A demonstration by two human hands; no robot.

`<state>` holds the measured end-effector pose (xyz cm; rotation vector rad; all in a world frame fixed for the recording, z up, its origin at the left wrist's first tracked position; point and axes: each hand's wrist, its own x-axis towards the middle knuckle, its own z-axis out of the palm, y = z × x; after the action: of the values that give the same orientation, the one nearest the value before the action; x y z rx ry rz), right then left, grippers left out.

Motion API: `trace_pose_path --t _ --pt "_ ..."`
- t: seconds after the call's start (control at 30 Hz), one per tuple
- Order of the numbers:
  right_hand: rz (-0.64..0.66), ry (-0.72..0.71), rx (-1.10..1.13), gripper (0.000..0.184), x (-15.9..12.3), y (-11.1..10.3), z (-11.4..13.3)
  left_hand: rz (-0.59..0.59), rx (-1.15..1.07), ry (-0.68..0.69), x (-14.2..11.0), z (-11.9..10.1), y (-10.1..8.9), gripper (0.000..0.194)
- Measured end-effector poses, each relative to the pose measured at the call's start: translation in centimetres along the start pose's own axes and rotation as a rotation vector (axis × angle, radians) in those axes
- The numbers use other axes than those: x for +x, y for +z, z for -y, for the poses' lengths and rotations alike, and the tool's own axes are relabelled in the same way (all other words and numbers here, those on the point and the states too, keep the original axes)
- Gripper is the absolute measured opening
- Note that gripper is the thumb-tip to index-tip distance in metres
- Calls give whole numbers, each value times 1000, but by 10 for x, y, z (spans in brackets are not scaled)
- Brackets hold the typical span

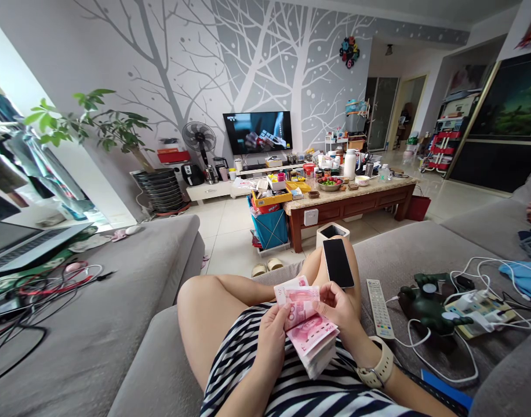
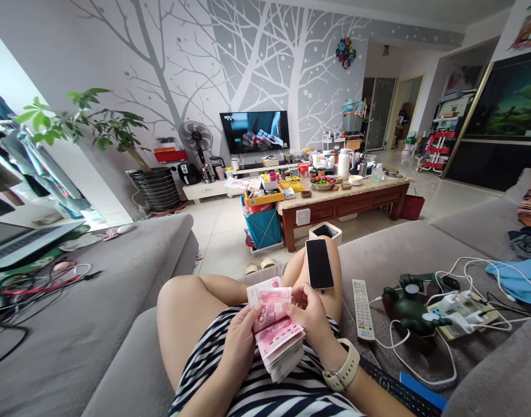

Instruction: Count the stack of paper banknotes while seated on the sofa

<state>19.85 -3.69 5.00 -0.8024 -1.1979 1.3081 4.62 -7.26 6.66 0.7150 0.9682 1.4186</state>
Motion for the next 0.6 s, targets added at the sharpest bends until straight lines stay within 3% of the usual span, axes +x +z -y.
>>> trace_pose_path --t 0.17,0.6 --pt "45 17 -44 29 -1 0 1 22 35 7 -1 -2 1 26" --pt "19 10 -4 27 -7 4 13 23 1 -2 -2 -4 3 26"
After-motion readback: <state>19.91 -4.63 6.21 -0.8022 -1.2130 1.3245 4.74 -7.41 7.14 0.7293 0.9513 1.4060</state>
